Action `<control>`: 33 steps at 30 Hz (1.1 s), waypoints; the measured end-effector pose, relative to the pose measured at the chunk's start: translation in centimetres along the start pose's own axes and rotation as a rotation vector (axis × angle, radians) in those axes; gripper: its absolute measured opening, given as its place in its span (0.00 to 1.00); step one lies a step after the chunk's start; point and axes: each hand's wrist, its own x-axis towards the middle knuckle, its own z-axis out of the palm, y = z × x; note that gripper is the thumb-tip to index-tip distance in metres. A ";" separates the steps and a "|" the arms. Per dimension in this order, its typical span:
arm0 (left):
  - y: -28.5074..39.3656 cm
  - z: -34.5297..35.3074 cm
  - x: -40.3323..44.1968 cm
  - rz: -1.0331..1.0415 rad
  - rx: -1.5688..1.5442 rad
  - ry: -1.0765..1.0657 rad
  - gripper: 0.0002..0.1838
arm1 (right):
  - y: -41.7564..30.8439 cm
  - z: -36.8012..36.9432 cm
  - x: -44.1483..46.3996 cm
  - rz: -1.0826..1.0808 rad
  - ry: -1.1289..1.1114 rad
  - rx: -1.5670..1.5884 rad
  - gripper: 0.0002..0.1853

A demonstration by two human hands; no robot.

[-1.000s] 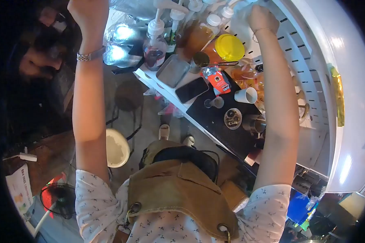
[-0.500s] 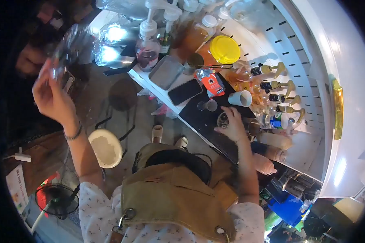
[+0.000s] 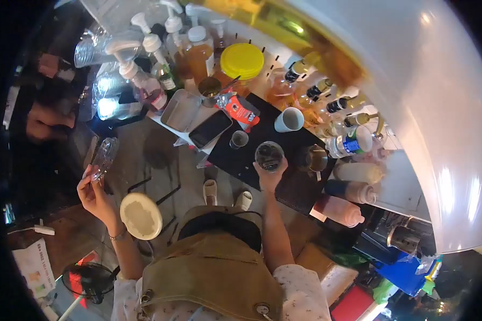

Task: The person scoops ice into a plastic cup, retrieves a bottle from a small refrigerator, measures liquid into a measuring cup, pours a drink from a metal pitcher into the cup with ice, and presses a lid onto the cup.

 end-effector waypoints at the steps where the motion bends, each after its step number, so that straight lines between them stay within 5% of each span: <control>1: 0.3 0.2 -0.6 0.016 -0.001 -0.007 0.03 | 0.1 0.0 0.1 0.041 0.036 -0.041 0.49; 12: 3.2 1.6 -5.3 0.037 0.038 -0.068 0.03 | -1.5 -2.5 2.0 0.152 -0.047 0.095 0.43; 15: 3.6 2.2 -6.2 0.063 0.049 -0.108 0.03 | -1.6 -2.6 2.1 0.021 -0.094 -0.004 0.43; 30: 3.9 5.9 -8.8 -0.013 -0.084 -0.361 0.05 | 1.8 -3.3 2.5 -0.070 -0.211 0.097 0.51; 33: 3.0 6.2 -8.8 0.037 -0.027 -0.411 0.04 | 1.1 -3.0 2.9 0.102 -0.310 0.038 0.53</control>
